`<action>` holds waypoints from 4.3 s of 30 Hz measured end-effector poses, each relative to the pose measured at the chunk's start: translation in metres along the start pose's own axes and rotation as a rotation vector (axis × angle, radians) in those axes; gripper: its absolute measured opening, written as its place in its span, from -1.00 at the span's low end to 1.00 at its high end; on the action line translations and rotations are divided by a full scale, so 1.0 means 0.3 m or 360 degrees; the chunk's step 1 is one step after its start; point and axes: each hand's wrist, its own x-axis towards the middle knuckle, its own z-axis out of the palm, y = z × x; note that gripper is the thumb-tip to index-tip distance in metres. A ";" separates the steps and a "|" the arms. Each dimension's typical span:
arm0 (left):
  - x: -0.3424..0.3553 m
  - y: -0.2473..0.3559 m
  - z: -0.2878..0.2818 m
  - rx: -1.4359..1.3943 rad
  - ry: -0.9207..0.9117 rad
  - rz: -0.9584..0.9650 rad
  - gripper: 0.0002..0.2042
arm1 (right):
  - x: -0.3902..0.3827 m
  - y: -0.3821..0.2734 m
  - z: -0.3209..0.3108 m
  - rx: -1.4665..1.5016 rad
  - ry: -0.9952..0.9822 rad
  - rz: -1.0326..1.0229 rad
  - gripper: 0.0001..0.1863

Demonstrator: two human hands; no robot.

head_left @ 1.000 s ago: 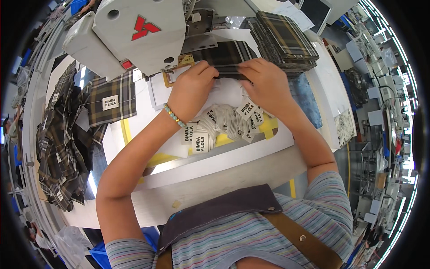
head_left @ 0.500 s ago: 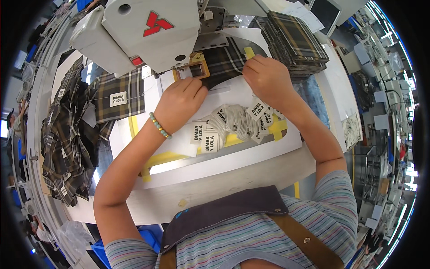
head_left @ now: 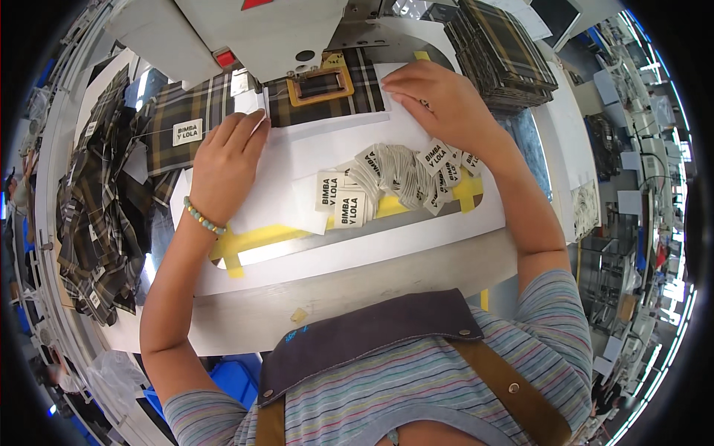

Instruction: The person operates a sewing machine to attach small white labels to plaid fabric pieces. They pick up a fabric piece, place a label on it, and feed it under the machine's presser foot to sew. After sewing, they remove the finished piece and place it on a stack to the left.

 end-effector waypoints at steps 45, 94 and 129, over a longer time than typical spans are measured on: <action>-0.018 0.052 -0.031 -0.0672 -0.0055 -0.0179 -0.70 | -0.196 0.089 -0.311 -0.0152 -0.0193 0.0130 -0.66; 0.107 0.046 0.044 -0.0632 0.0226 -0.0343 -0.82 | 0.212 0.023 0.079 0.0698 -0.0289 0.0509 -0.75; 0.100 0.051 0.083 -0.0679 -0.0241 -0.0170 -0.35 | 0.187 0.053 0.146 -0.0162 0.0000 -0.0691 -0.67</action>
